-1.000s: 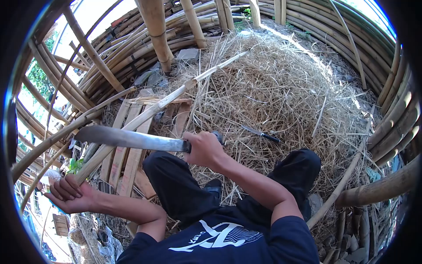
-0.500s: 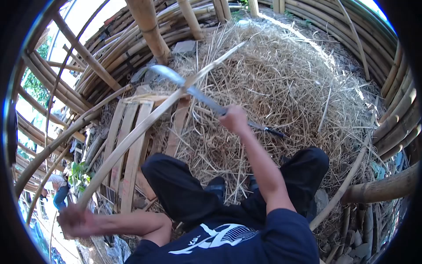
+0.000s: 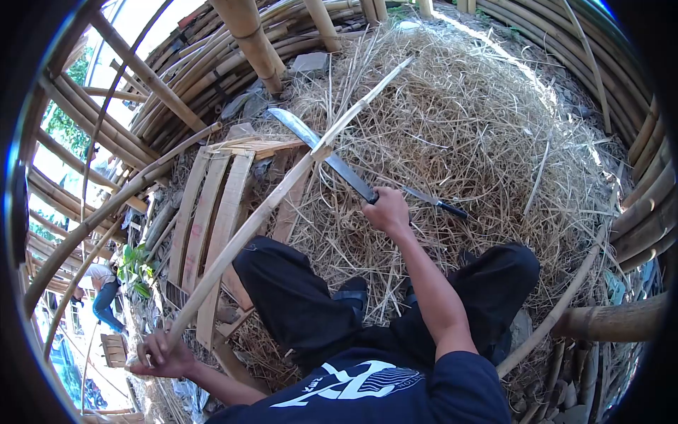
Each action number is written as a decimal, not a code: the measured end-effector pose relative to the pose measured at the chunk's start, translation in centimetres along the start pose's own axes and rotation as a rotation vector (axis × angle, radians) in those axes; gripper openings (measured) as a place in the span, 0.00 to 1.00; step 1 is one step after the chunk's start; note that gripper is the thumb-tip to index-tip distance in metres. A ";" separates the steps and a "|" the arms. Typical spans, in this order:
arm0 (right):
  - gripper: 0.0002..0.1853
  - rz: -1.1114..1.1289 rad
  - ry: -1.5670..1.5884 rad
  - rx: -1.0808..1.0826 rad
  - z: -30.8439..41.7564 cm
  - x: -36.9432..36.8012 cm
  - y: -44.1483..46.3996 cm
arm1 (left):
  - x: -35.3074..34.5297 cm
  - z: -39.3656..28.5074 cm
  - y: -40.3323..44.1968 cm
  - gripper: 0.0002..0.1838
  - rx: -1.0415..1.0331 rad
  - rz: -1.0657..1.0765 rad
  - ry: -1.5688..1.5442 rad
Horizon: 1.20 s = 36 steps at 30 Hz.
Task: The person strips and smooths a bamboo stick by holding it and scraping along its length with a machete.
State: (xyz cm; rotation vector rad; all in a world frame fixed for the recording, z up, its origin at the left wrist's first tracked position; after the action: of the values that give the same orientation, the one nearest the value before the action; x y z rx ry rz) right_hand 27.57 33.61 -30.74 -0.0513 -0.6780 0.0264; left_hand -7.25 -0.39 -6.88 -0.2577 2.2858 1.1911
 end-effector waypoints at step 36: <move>0.14 0.388 -0.235 0.326 3.3 -2.8 -7.4 | 0.7 9.3 -10.3 0.20 1.659 0.370 1.248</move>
State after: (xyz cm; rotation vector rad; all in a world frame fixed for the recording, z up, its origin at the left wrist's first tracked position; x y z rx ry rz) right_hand 23.33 26.26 -29.50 0.1367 -0.8828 0.5212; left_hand -0.24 1.06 -18.72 0.1608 3.4613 -1.4618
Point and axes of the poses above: each hand's wrist, its own y-axis towards the middle knuckle, its own x-axis out of the back of the hand, z = x × y, the point moved 7 cm from there along y, towards the middle knuckle, and after that the axes turned 1 degree about -z, right-handed, at the moved point
